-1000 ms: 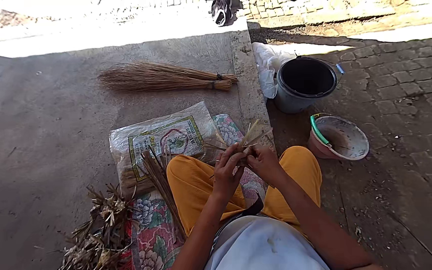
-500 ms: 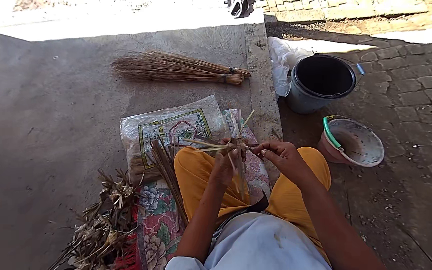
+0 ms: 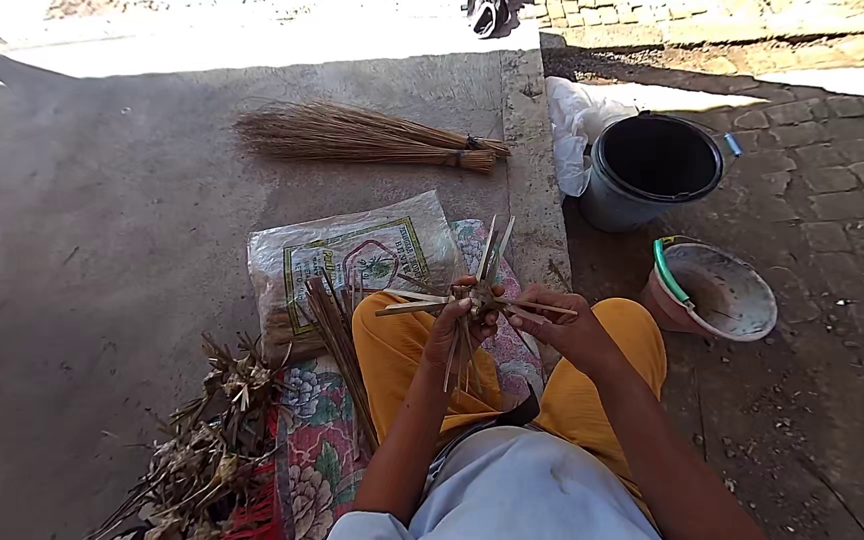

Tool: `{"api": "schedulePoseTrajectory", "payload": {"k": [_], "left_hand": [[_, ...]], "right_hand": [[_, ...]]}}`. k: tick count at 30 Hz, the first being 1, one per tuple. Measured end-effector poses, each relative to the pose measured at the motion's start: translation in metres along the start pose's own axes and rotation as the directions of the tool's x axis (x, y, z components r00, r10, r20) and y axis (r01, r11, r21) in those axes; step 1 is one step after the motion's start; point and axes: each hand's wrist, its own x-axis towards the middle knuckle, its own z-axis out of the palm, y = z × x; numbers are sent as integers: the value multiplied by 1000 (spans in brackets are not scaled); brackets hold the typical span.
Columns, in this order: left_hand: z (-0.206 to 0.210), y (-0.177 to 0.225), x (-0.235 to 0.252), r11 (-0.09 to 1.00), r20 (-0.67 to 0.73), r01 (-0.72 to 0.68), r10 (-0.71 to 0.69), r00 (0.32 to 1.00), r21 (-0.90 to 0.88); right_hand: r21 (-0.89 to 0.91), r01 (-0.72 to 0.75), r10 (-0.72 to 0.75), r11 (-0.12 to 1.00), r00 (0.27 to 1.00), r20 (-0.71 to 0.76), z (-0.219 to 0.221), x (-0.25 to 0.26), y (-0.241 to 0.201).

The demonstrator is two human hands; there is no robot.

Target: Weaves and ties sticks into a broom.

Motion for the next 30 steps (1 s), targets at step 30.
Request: {"api": "schedulePoseTrajectory", "payload": {"k": [30], "left_hand": [[0,17,-5,952,-160,302,-290,944,57]], "right_hand": [[116,-176,125,978,928,352,-24,-19,35]]}}
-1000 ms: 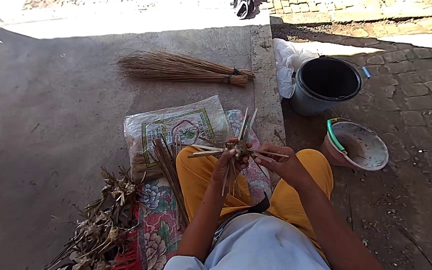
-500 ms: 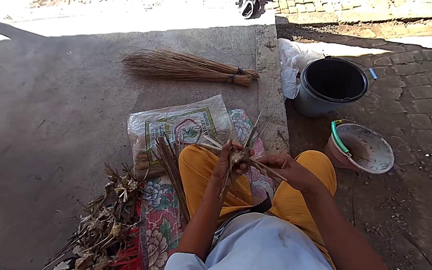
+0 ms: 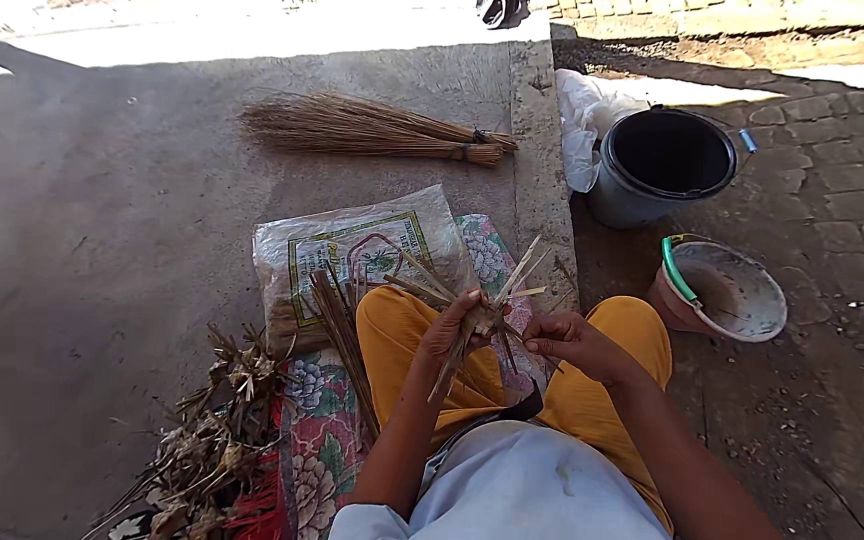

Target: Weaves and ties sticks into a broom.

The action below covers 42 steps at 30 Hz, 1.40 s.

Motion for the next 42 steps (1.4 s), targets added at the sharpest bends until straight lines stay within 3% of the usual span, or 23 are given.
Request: {"api": "schedulePoseTrajectory", "payload": {"k": [5,9,11,13,14,18,21,24,26,29,31,33,34,35,36,38,40,42], "left_hand": [[-1,-2,2,998,11,2,-3,1000,55],[4,-5,0,986,-78,-69,81,994,153],[11,-4,-3,931,-125,-153,204,971,331],[16,0,-5,778,-98,-183,299,949,601],[18,1,-4,672,-82,-188,348,934,716],[15,-12,8,318,-11,-230,606,795,920],[21,-31,17,204,57,-277,702,710,939],[34,-28,8,214,37,-223,637,770,951],[31,-6,-5,216,-43,-86,531,846,973],[15,20,-17,36,-54,43,402,914,998],[15,20,-17,86,22,-48,284,959,995],[26,5,-12,341,132,-197,204,970,919],[32,-7,-8,475,156,-247,224,962,845],[36,-18,-4,539,160,-296,285,945,789],[37,-27,-1,531,156,-344,367,917,774],[31,-35,5,388,176,-411,515,839,825],[25,-34,9,258,199,-416,590,782,872],[24,-30,10,211,212,-415,611,763,885]], "right_hand": [[50,-35,33,998,998,44,-10,-6,14],[-48,-92,92,995,996,-4,-19,-2,22],[-311,-207,154,928,970,-187,-23,-2,24],[-550,-419,173,723,880,-443,-24,1,14],[-585,-443,105,680,847,-521,-24,2,10],[-620,-154,-207,770,858,-470,-6,6,-18],[-484,106,-364,869,799,-478,27,21,-24],[-417,209,-427,885,722,-544,30,29,-18],[-330,184,-345,926,765,-543,17,26,-24],[-185,138,-213,973,847,-487,3,17,-35],[-94,167,-191,981,875,-444,3,19,-34],[-8,209,-192,978,882,-430,9,23,-31],[12,233,-200,973,861,-467,13,25,-29],[-10,254,-220,967,816,-534,16,27,-27],[-81,246,-245,966,764,-597,17,28,-27],[-223,192,-293,956,700,-652,18,25,-28],[-314,196,-354,929,717,-601,20,19,-31],[-413,239,-436,879,756,-489,27,16,-30]]}}
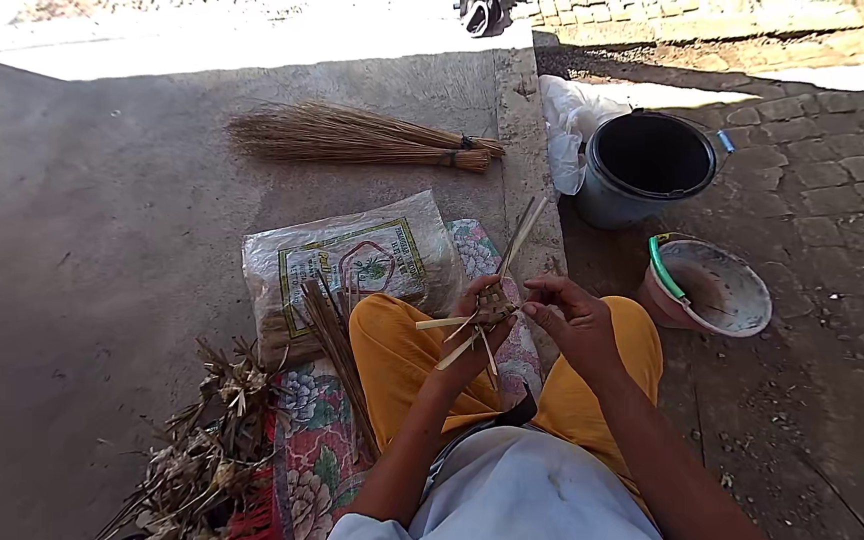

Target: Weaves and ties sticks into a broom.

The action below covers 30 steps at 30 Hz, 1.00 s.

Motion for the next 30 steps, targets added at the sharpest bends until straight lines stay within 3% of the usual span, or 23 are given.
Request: {"api": "schedulePoseTrajectory", "payload": {"k": [2,7,10,13,17,19,21,24,26,28,30], "left_hand": [[-1,2,2,998,22,4,-2,1000,-61],[-3,14,2,902,97,173,-146,984,-395],[12,17,-2,745,-8,264,-340,940,-613],[29,23,-3,602,-91,258,-487,869,-756],[35,25,-1,584,-124,264,-540,833,-768],[31,22,-1,664,-127,261,-477,870,-701],[23,15,-1,810,-107,211,-317,942,-548],[9,3,-1,933,-58,75,-101,993,-352],[0,7,1,843,24,152,-163,986,-517],[-8,17,4,672,122,310,-312,942,-673],[-12,21,4,594,213,381,-335,918,-708]], "right_hand": [[-40,72,-71,997,997,31,8,-4,1],[-141,126,-141,982,984,-105,14,1,9],[-253,170,-211,952,967,-145,16,5,14],[-384,162,-232,909,962,-143,21,6,16],[-468,112,-181,877,978,-106,24,6,13],[-400,55,-95,915,992,-81,23,6,11],[-267,-84,81,960,996,-25,17,9,2],[-30,-332,333,943,939,81,7,14,-10],[90,-337,317,937,930,187,1,13,-13],[189,-225,163,956,941,297,-6,12,-13],[233,-163,76,959,936,345,-11,11,-13]]}}
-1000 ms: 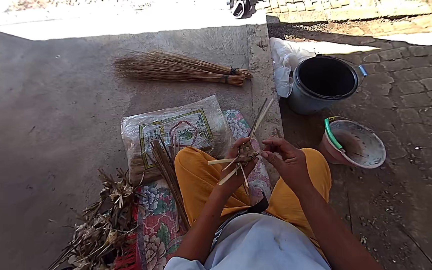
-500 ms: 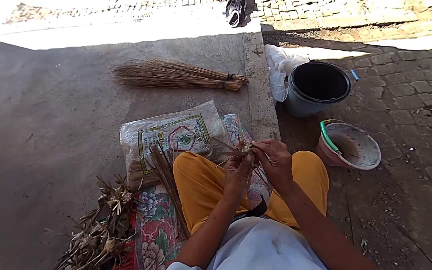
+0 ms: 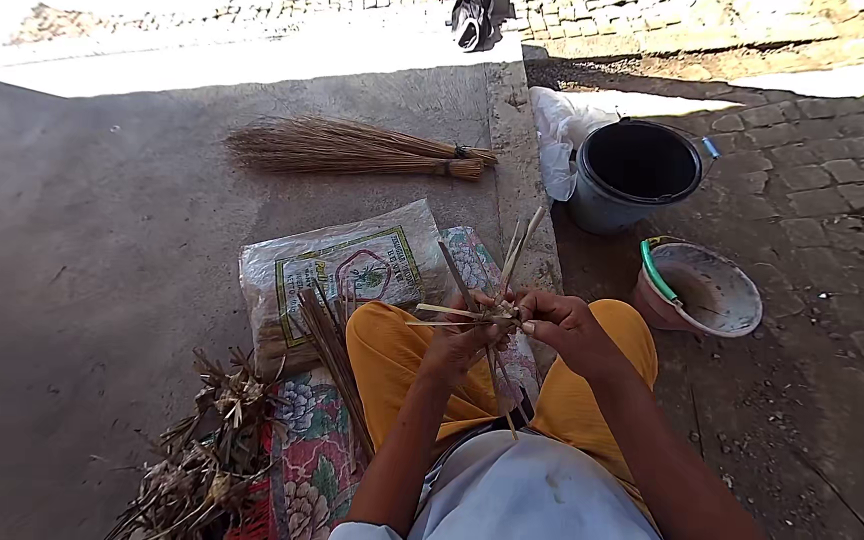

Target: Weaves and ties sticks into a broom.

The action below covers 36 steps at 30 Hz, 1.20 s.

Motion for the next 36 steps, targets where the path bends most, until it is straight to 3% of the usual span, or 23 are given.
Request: {"api": "schedulePoseTrajectory", "payload": {"k": [3,6,9,13,17,22,25,26,28,30,33,36], "left_hand": [[-4,-4,3,991,73,-94,87,994,100],[-7,-8,6,897,86,-291,278,957,332],[-6,-10,8,693,127,-415,428,895,590],[-5,-12,8,436,247,-502,519,818,747],[-2,-15,6,211,345,-514,530,775,831],[-4,-19,5,119,382,-492,485,787,862],[-8,-20,5,189,358,-486,466,809,853],[-12,-19,7,288,319,-481,463,827,828],[-24,-19,13,586,222,-438,405,887,682],[-28,-17,15,779,165,-354,315,935,518],[-27,-13,13,939,39,-184,181,983,289],[-32,-10,14,992,-7,-106,106,994,-62]], "right_hand": [[-38,15,-17,999,998,-60,-1,-4,0],[-253,22,-79,967,973,-215,6,-7,3],[-415,21,-164,910,936,-311,10,-6,11],[-447,14,-195,894,912,-361,16,-3,18],[-421,-36,-144,906,910,-388,20,-2,21],[-267,-219,112,938,924,-365,20,2,20],[-312,-349,271,883,925,-268,15,8,12],[-331,-326,265,886,940,-216,12,8,9],[-338,-227,201,913,973,-111,10,5,2],[-317,-166,143,934,985,-94,11,3,-5],[-216,-169,138,962,978,-154,8,-4,-14],[-156,-197,164,968,966,-201,3,-5,-11]]}}
